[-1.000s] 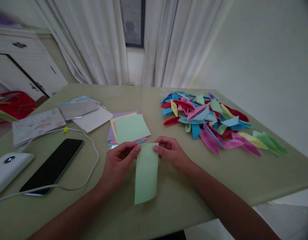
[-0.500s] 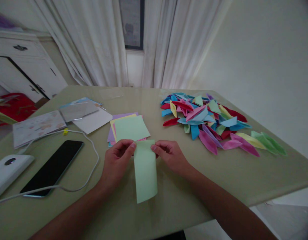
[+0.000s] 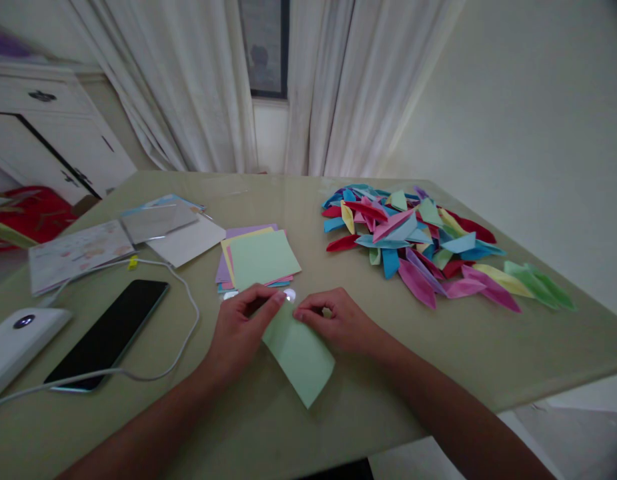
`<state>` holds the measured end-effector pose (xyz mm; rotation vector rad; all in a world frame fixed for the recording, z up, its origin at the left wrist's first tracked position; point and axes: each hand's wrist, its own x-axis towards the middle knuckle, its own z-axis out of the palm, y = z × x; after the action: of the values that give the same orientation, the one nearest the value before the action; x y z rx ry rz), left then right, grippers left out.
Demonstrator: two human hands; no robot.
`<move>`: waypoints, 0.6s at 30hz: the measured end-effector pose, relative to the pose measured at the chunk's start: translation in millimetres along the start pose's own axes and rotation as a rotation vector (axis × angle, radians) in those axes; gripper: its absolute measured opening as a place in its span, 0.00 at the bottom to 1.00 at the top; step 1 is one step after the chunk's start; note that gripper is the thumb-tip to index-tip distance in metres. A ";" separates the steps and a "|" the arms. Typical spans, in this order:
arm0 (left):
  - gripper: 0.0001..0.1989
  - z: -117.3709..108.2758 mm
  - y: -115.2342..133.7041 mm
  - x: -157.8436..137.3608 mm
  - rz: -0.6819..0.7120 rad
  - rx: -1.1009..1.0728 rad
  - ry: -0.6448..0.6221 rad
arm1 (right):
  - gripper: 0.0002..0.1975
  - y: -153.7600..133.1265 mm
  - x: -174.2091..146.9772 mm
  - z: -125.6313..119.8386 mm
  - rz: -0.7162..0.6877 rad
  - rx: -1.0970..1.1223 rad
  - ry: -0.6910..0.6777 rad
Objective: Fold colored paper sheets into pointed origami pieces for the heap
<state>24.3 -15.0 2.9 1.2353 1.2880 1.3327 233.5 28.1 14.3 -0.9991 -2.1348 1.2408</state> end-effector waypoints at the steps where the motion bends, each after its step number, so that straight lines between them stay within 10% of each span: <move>1: 0.11 -2.4 -0.5 3.0 -0.038 -0.048 0.074 | 0.16 1.0 1.1 -2.6 0.008 -0.008 0.001; 11: 0.04 -29.5 15.5 33.3 -0.105 -0.517 0.589 | 0.15 15.5 12.7 -27.5 0.087 -0.011 0.191; 18: 0.17 -15.6 6.2 24.7 -0.242 -0.558 0.380 | 0.17 21.1 16.8 -6.3 0.060 0.485 0.117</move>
<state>6.3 7.2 11.5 0.4427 1.1536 1.6440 235.0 51.5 -0.5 -0.8955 -1.6108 1.5841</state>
